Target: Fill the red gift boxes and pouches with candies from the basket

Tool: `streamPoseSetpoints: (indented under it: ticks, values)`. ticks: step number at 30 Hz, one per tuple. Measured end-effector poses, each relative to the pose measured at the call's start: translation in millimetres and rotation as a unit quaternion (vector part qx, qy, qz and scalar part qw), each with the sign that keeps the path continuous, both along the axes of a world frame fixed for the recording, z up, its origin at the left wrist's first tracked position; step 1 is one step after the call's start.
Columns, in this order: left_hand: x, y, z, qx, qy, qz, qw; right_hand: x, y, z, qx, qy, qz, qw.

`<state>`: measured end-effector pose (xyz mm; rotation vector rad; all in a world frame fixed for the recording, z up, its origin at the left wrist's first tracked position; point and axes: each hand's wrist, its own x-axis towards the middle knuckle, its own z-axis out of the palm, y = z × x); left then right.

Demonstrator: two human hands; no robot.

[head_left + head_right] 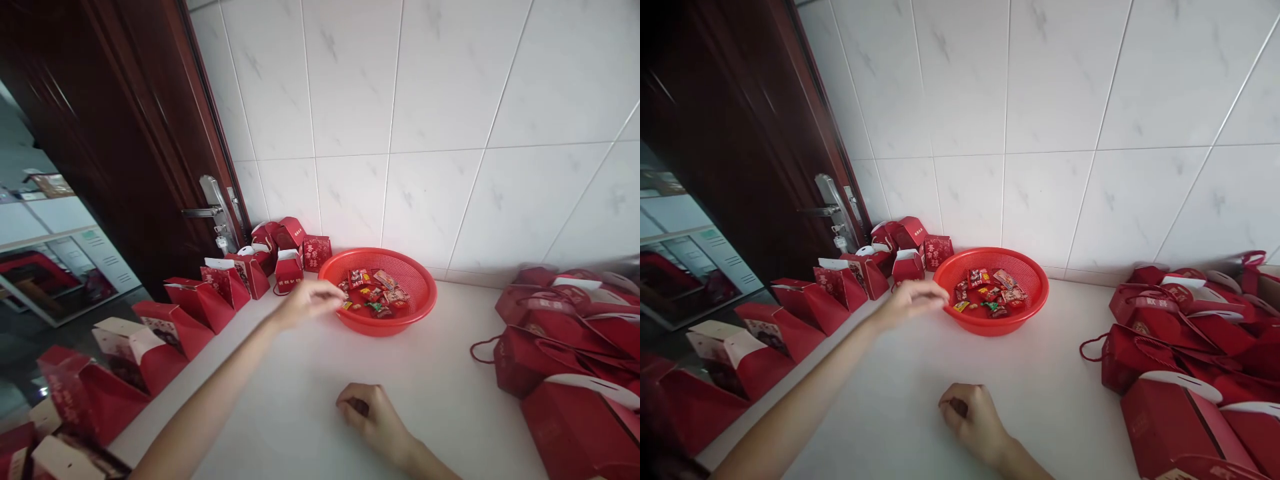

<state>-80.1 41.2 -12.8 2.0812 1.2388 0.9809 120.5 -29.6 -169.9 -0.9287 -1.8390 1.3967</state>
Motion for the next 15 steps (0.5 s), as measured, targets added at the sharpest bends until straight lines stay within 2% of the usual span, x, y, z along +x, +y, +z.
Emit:
streamPoseSetpoints:
  ticks: [1,2,4,6,8,12,15]
  values:
    - [-16,17,5.9,-0.002,-0.004,0.106,0.994,0,0,-0.4,0.003,0.001,0.0,1.0]
    - [-30,34,10.1,0.003,0.0,0.162,0.987,-1,-1,-0.8,0.005,0.001,-0.001,1.0]
    - [-49,66,15.1,0.006,0.021,0.224,0.974,-1,-2,-1.1,0.011,0.002,-0.003,1.0]
    - [-55,96,18.7,0.0,0.06,0.264,0.963,-2,-3,-0.7,0.016,-0.001,-0.006,1.0]
    - [-50,122,22.4,-0.008,0.109,0.288,0.951,-3,-3,-0.5,0.018,-0.005,-0.01,1.0]
    - [-22,165,27.7,-0.009,0.21,0.3,0.93,-7,-2,-3.9,0.018,-0.006,-0.026,0.999]
    - [0,186,27.4,-0.01,0.275,0.318,0.907,-11,1,-9.2,0.022,-0.019,-0.035,0.999]
